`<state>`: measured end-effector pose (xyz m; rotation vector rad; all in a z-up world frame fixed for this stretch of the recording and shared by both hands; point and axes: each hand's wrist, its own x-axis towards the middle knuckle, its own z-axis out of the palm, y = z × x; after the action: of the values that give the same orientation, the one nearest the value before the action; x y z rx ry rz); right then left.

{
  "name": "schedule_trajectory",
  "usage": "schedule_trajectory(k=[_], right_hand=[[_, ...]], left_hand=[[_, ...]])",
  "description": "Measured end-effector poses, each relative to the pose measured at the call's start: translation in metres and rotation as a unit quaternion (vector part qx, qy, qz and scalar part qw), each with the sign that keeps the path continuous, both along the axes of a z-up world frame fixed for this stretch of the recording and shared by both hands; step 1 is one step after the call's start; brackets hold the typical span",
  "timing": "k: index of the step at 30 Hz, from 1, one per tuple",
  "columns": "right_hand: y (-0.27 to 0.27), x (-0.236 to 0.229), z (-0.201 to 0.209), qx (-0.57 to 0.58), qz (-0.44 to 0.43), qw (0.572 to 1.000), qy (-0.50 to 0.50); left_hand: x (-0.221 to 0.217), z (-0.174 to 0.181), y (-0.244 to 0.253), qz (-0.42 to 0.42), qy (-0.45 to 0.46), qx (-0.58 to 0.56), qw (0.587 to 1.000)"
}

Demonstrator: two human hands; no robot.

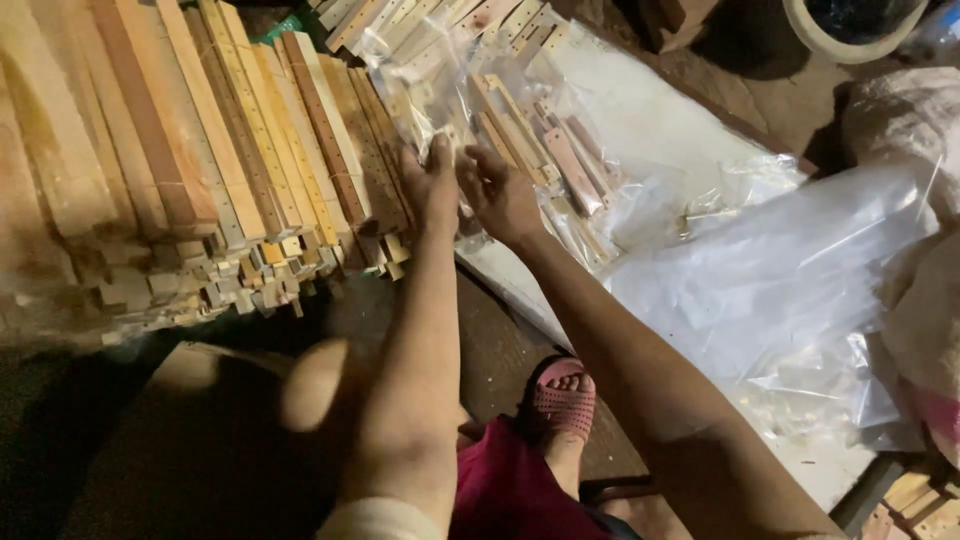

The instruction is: The person places wooden pieces into plastic bags and closes them.

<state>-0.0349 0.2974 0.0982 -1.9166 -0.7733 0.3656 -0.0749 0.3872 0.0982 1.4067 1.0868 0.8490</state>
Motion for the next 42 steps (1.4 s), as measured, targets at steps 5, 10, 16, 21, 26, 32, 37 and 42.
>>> schedule_trajectory(k=[5, 10, 16, 21, 26, 32, 37, 42], right_hand=[[0.038, 0.01, -0.04, -0.033, 0.086, 0.994, 0.056], [0.052, -0.003, -0.066, -0.11, 0.162, 0.974, 0.117], [-0.007, 0.003, -0.005, -0.088, 0.105, 0.978, 0.159], [-0.089, 0.0, 0.057, 0.066, 0.024, 0.985, 0.156], [-0.189, 0.018, 0.025, 0.06, -0.064, 0.995, -0.036], [-0.362, 0.014, -0.033, -0.046, -0.376, 0.925, 0.029], [-0.508, -0.006, -0.132, -0.107, -0.65, 0.746, 0.099], [-0.537, -0.037, -0.174, -0.084, -0.65, 0.714, 0.246]], left_hand=[[-0.001, -0.028, 0.066, -0.011, 0.155, -0.006, 0.988], [0.021, -0.137, 0.112, 0.001, 0.253, 0.004, 0.968], [0.031, -0.069, 0.058, 0.003, 0.33, 0.113, 0.937], [0.048, -0.022, -0.046, -0.202, -0.021, 0.013, 0.979], [0.078, 0.011, -0.165, -0.363, -0.105, -0.329, 0.866], [0.085, 0.071, -0.273, -0.557, -0.009, -0.339, 0.758], [0.087, 0.074, -0.333, -0.602, 0.163, -0.097, 0.776], [0.088, 0.078, -0.391, -0.608, 0.213, -0.059, 0.763]])
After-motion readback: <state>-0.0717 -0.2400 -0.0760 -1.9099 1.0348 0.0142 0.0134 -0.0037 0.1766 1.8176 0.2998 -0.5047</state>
